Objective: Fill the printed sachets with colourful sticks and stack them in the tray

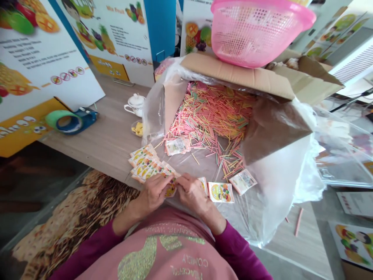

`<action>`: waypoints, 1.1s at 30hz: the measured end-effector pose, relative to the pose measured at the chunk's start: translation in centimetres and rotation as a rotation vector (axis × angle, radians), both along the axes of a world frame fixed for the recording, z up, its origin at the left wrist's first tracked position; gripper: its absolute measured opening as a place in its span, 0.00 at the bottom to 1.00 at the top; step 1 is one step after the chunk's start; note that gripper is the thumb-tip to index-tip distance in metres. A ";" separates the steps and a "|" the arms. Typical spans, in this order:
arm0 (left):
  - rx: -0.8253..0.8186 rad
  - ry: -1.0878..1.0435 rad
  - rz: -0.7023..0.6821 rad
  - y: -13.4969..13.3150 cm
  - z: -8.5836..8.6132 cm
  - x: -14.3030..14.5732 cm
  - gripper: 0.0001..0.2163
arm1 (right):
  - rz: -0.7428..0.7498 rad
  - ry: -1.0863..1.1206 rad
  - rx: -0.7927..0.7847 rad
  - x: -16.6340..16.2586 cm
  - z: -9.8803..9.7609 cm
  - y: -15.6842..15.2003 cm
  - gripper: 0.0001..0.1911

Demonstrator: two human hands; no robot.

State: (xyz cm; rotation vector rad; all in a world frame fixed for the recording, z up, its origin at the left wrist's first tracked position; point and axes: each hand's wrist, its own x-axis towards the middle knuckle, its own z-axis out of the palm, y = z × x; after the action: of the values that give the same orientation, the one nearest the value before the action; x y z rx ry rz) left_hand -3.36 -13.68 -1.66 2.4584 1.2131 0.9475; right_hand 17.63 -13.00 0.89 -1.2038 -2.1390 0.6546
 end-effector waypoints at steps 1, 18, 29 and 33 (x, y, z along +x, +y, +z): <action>0.017 0.057 -0.033 0.2 0.1 -0.1 0.20 | 0.022 -0.040 -0.018 -0.3 -0.2 -0.4 0.14; -0.208 0.327 0.473 6.7 -0.5 -10.0 0.18 | 0.145 -0.749 -0.223 -7.3 3.7 0.2 0.13; -0.014 0.269 0.600 8.6 0.8 -15.2 0.21 | 0.338 -0.636 0.010 -10.2 2.4 3.7 0.13; 0.145 0.214 0.515 9.5 3.6 -12.3 0.19 | 0.368 -0.560 0.018 -7.6 3.4 2.9 0.09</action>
State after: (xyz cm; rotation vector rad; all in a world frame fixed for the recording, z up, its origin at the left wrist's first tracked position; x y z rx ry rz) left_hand -15.69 -4.17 1.96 2.4498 1.9796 0.9289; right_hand 10.06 -10.05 4.28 -1.0786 -2.8719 0.4798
